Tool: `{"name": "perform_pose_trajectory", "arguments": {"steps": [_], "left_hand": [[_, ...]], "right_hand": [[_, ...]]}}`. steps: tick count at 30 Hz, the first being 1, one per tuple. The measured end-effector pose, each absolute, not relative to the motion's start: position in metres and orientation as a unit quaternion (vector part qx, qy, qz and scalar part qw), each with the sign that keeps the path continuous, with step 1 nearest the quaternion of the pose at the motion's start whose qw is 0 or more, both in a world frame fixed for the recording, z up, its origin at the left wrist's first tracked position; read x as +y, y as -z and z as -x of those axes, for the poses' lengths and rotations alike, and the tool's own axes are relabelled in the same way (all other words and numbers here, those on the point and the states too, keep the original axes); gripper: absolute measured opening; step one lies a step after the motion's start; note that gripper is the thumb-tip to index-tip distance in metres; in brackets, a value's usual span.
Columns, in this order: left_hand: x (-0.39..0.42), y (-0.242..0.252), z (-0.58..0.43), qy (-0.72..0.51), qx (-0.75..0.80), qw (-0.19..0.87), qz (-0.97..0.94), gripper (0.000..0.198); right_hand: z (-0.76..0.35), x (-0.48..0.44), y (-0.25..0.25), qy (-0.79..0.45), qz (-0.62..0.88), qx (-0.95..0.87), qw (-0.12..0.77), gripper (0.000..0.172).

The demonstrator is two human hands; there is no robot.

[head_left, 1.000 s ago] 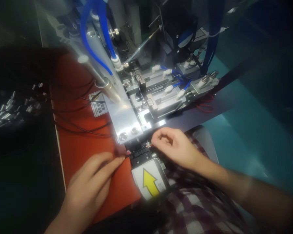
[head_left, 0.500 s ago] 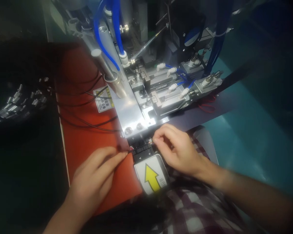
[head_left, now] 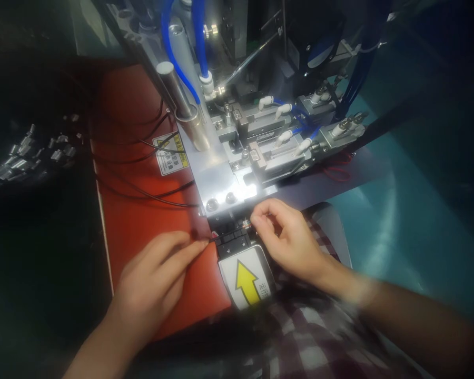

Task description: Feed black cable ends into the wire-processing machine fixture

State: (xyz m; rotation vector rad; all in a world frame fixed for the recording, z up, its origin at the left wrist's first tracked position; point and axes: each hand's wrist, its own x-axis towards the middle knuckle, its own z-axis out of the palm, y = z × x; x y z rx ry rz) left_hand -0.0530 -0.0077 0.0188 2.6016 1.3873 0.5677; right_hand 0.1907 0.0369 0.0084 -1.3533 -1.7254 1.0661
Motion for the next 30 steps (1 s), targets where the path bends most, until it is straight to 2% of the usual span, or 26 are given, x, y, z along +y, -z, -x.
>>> {"name": "perform_pose_trajectory", "arguments": {"steps": [14,20,25,30], "left_hand": [[-0.006,-0.018,0.053,-0.198,0.462,0.07,-0.861,0.032],[-0.006,-0.017,0.054,-0.184,0.465,0.078,-0.863,0.03],[-0.007,-0.019,0.056,-0.17,0.467,0.075,-0.864,0.03],[-0.006,-0.019,0.056,-0.171,0.467,0.077,-0.864,0.028]], "right_hand": [[-0.189,0.038,-0.013,-0.398,0.553,-0.67,0.295,0.013],[-0.193,0.041,-0.01,-0.517,0.568,-0.576,0.28,0.012],[-0.198,0.043,-0.01,-0.563,0.57,-0.517,0.303,0.013],[-0.199,0.047,-0.018,-0.613,0.547,-0.495,0.282,0.013]]}}
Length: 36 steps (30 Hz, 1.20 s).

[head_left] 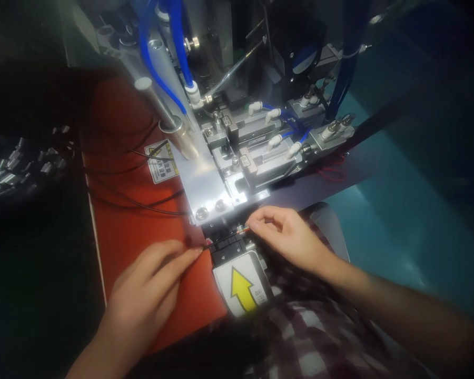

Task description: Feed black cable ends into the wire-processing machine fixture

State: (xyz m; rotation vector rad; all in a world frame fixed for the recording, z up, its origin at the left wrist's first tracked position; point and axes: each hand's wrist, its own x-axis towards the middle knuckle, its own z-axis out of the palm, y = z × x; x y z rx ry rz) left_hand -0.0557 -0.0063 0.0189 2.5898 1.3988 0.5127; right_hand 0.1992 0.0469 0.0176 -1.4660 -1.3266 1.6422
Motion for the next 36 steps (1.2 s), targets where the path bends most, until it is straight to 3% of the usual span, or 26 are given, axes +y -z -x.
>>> {"name": "perform_pose_trajectory", "arguments": {"steps": [12,23,30,33,36], "left_hand": [[-0.009,-0.018,0.058,-0.155,0.478,0.088,-0.86,0.03],[-0.011,-0.013,0.059,-0.196,0.486,0.105,-0.845,0.036],[-0.012,-0.014,0.056,-0.2,0.498,0.107,-0.837,0.033],[-0.013,-0.014,0.055,-0.195,0.502,0.112,-0.835,0.033],[-0.012,-0.015,0.055,-0.199,0.507,0.118,-0.831,0.032]], "right_hand": [[-0.201,0.045,-0.018,-0.616,0.549,-0.504,0.254,0.011],[-0.197,0.045,-0.016,-0.684,0.513,-0.426,0.295,0.01],[-0.194,0.044,-0.01,-0.748,0.484,-0.36,0.276,0.017],[-0.196,0.043,-0.01,-0.679,0.503,-0.448,0.291,0.013],[-0.2,0.044,-0.012,-0.516,0.512,-0.608,0.321,0.009]]}}
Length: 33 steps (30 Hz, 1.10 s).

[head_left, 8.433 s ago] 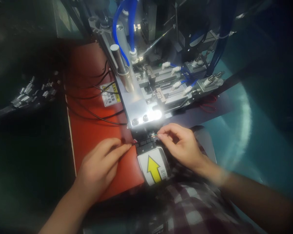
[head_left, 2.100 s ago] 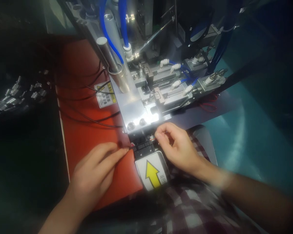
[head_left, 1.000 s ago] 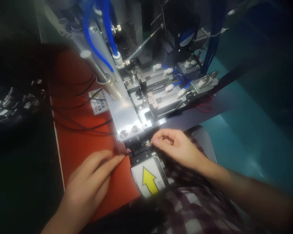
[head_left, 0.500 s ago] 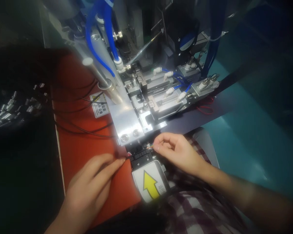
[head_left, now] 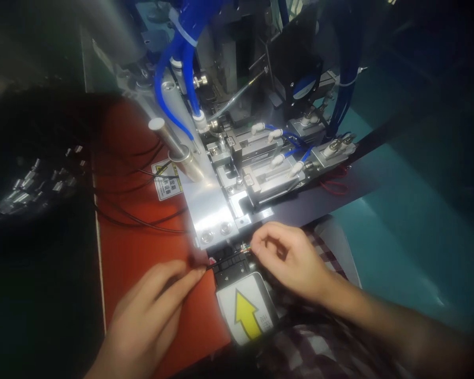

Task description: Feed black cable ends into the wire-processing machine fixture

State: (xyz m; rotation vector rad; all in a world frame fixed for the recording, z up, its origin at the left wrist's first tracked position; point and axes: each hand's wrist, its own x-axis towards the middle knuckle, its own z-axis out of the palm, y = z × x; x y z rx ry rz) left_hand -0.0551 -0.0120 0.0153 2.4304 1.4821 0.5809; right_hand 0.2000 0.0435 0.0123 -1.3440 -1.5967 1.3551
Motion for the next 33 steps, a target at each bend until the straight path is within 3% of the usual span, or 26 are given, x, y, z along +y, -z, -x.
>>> {"name": "perform_pose_trajectory", "arguments": {"steps": [5,9,16,24,33], "left_hand": [[-0.0112,-0.0162,0.0548,-0.204,0.5,0.116,-0.834,0.035],[-0.0117,-0.0151,0.055,-0.204,0.496,0.117,-0.836,0.034],[-0.0099,-0.0186,0.0547,-0.189,0.489,0.102,-0.846,0.036],[-0.0093,-0.0241,0.0538,-0.164,0.486,0.088,-0.854,0.036],[-0.0058,-0.017,0.0513,-0.212,0.462,0.059,-0.859,0.03]], "right_hand": [[-0.205,0.0482,-0.0153,-0.278,0.444,-0.787,0.326,0.014],[-0.2059,0.0497,-0.0147,-0.184,0.422,-0.831,0.311,0.015],[-0.2068,0.0446,-0.0122,-0.185,0.419,-0.818,0.347,0.013],[-0.2073,0.045,-0.0119,-0.269,0.44,-0.781,0.353,0.003],[-0.2051,0.0424,-0.0111,-0.266,0.427,-0.796,0.337,0.009]]}}
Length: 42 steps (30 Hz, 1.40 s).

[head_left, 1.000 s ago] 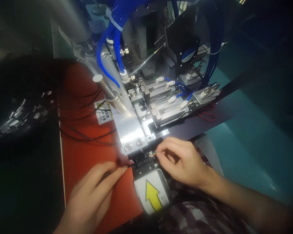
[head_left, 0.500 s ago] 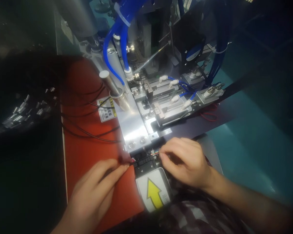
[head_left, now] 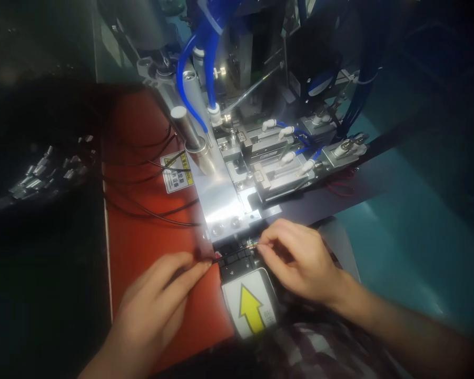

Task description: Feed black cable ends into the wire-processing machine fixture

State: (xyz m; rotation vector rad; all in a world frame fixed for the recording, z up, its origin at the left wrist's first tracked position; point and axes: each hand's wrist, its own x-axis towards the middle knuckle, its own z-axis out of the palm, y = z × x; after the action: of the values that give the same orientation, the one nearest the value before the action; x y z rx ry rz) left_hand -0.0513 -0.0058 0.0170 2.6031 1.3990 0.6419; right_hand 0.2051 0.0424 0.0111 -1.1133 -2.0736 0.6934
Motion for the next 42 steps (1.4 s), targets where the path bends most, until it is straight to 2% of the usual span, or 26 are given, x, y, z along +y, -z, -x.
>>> {"name": "perform_pose_trajectory", "arguments": {"steps": [6,15,26,32,39,42], "left_hand": [[-0.004,-0.022,0.052,-0.189,0.461,0.062,-0.865,0.03],[-0.008,-0.011,0.055,-0.216,0.461,0.06,-0.859,0.032],[-0.008,-0.011,0.055,-0.222,0.462,0.061,-0.856,0.032],[-0.009,-0.01,0.055,-0.228,0.462,0.059,-0.855,0.032],[-0.005,-0.017,0.053,-0.222,0.458,0.063,-0.859,0.03],[-0.004,-0.019,0.052,-0.216,0.458,0.065,-0.86,0.031]], "right_hand": [[-0.204,0.041,-0.014,-0.371,0.465,-0.742,0.309,0.009],[-0.201,0.043,-0.018,-0.583,0.523,-0.555,0.28,0.012],[-0.199,0.043,-0.02,-0.525,0.547,-0.596,0.265,0.006],[-0.197,0.046,-0.03,-0.415,0.548,-0.688,0.235,0.009],[-0.202,0.06,-0.038,-0.496,0.52,-0.68,0.146,0.012],[-0.203,0.056,-0.034,-0.51,0.52,-0.659,0.186,0.012]]}}
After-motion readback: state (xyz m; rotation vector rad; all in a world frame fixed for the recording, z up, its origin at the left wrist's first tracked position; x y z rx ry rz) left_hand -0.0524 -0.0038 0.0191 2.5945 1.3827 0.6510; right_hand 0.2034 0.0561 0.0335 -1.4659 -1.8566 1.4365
